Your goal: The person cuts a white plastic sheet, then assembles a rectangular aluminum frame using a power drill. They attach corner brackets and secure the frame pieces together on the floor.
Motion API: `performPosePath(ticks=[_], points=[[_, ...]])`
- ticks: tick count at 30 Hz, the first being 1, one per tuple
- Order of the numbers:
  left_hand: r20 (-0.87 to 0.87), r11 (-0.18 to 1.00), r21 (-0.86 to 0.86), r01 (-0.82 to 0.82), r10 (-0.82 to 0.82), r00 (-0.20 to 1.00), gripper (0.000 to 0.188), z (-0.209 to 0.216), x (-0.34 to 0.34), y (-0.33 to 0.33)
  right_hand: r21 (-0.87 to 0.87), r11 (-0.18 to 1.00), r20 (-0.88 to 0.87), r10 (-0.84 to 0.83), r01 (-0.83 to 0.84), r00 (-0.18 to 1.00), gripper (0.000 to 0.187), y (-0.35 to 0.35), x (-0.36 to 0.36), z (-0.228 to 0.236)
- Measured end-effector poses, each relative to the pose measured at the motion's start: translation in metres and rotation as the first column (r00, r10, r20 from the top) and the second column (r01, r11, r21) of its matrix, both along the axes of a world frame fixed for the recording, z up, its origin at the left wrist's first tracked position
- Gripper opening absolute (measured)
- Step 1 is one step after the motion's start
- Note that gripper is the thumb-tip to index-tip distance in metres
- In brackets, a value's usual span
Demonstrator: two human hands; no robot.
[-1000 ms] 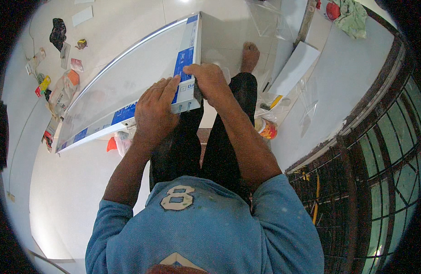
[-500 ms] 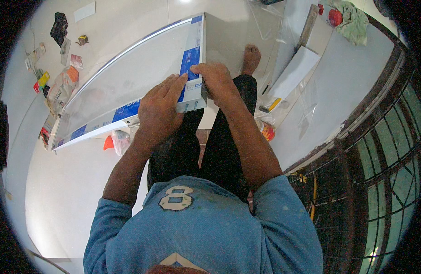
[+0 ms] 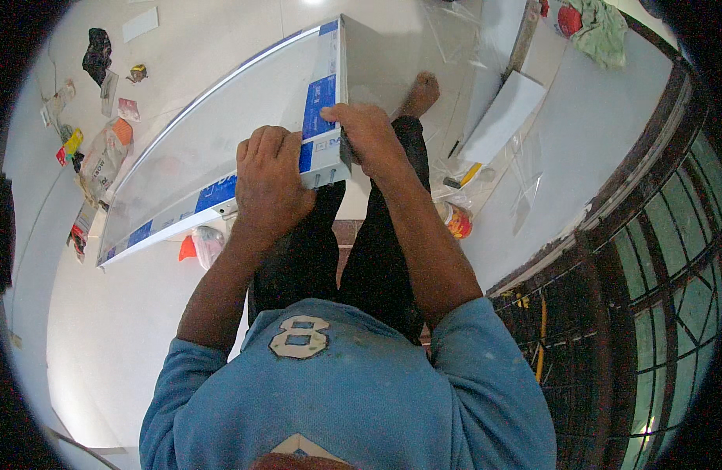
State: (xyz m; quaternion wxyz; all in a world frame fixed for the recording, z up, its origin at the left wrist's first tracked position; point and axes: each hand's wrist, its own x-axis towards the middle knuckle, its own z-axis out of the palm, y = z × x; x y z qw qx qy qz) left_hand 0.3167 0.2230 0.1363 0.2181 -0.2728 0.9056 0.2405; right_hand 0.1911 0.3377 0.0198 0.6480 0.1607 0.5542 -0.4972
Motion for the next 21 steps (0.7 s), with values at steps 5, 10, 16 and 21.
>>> performPosePath(ticks=[5,10,16,21], points=[[-0.042,0.999,0.024,-0.044,0.045,0.998,0.062,-0.003,0.001,-0.001,0.002,1.0,0.072,0.0,0.0,0.997,0.037,-0.001,-0.002,-0.006],[-0.078,1.0,0.018,-0.019,0.02,0.997,0.066,-0.002,0.001,-0.003,-0.04,0.987,-0.125,0.152,-0.158,0.98,0.037,-0.003,0.0,-0.014],[-0.126,0.999,-0.036,0.003,-0.007,0.992,0.066,0.005,-0.009,-0.004,-0.169,0.984,0.117,-0.04,0.06,0.992,0.041,-0.003,-0.011,-0.006],[-0.077,0.997,-0.06,0.039,-0.044,0.996,0.055,0.01,-0.022,-0.006,-0.13,0.991,0.109,-0.006,0.021,0.994,0.04,-0.008,-0.029,0.006]])
